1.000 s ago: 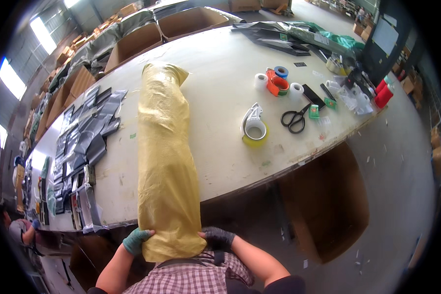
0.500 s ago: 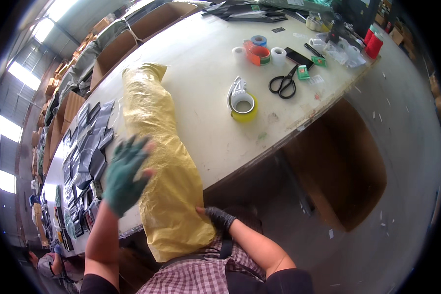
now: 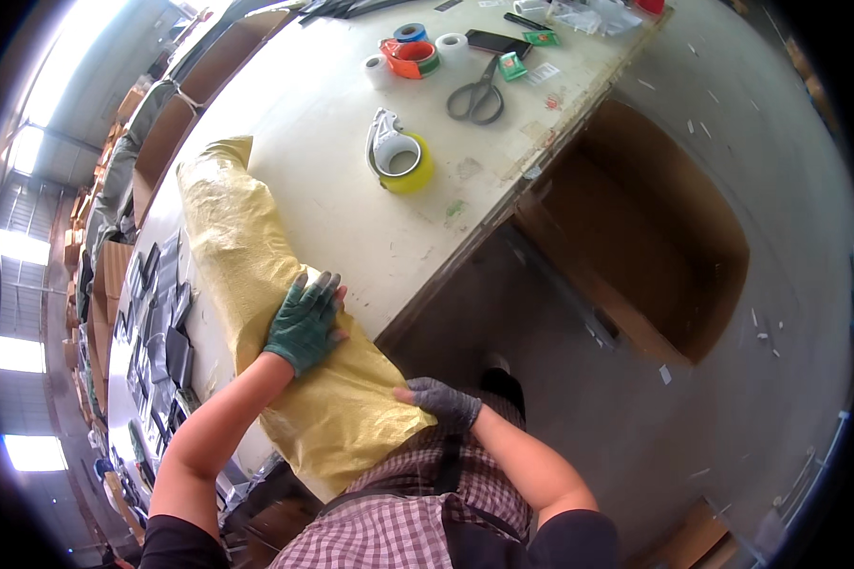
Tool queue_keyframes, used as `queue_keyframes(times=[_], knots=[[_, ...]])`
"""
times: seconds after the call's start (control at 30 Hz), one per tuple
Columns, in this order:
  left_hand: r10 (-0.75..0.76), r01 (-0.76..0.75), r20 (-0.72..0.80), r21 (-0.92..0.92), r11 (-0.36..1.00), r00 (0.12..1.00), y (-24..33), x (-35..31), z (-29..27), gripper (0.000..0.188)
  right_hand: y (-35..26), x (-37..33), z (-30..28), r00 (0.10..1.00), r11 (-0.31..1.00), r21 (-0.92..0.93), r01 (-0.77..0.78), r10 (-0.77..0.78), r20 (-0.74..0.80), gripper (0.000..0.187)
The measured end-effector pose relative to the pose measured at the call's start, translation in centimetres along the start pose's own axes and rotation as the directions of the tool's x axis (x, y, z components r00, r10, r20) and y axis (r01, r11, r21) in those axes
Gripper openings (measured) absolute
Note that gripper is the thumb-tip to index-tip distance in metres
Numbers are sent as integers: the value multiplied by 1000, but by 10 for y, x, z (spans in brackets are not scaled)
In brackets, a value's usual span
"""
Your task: The person wraps a long cylindrical object in yellow paper on a workbench. They use a tape dispenser to secure the paper, then place a shipping label on the package. The person is wearing gloves and an apron.
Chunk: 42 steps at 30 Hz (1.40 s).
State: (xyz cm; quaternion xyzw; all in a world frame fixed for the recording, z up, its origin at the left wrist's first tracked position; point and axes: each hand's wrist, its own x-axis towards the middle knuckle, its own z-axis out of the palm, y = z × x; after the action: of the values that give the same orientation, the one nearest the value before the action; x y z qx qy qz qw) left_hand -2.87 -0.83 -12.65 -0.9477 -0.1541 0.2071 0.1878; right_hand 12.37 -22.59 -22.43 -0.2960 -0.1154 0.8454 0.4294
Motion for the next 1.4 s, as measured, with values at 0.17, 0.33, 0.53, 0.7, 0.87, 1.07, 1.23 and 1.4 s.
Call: queue_keyframes(times=[0.17,0.33,0.53,0.7,0.87,1.07,1.23,1.4], knots=[[119,-111,49,-139,984,992,-10,4,-10,68,46,25,-51,821,740,-598,309,-525,-224,63],[309,-187,-2,-801,569,951,-24,2,-44,46,105,51,-48,973,919,-356,171,-213,-83,65],[235,-8,103,-904,427,967,-27,-20,-44,45,79,18,15,986,685,728,22,-135,96,59],[206,12,109,-907,422,972,-17,-18,-50,48,60,6,29,981,512,859,26,-178,77,55],[215,-6,114,-874,486,970,-9,-23,-55,49,50,-6,36,980,407,909,85,-201,-2,50],[209,-76,44,-843,533,977,-6,-33,-54,47,89,35,-7,979,629,759,170,-194,-59,41],[201,-174,-49,-720,672,978,11,-28,-62,50,167,60,-29,960,828,502,252,-280,-21,41],[134,-133,-47,-646,752,990,18,-32,-51,53,159,48,-9,871,887,-25,461,-457,-179,38]])
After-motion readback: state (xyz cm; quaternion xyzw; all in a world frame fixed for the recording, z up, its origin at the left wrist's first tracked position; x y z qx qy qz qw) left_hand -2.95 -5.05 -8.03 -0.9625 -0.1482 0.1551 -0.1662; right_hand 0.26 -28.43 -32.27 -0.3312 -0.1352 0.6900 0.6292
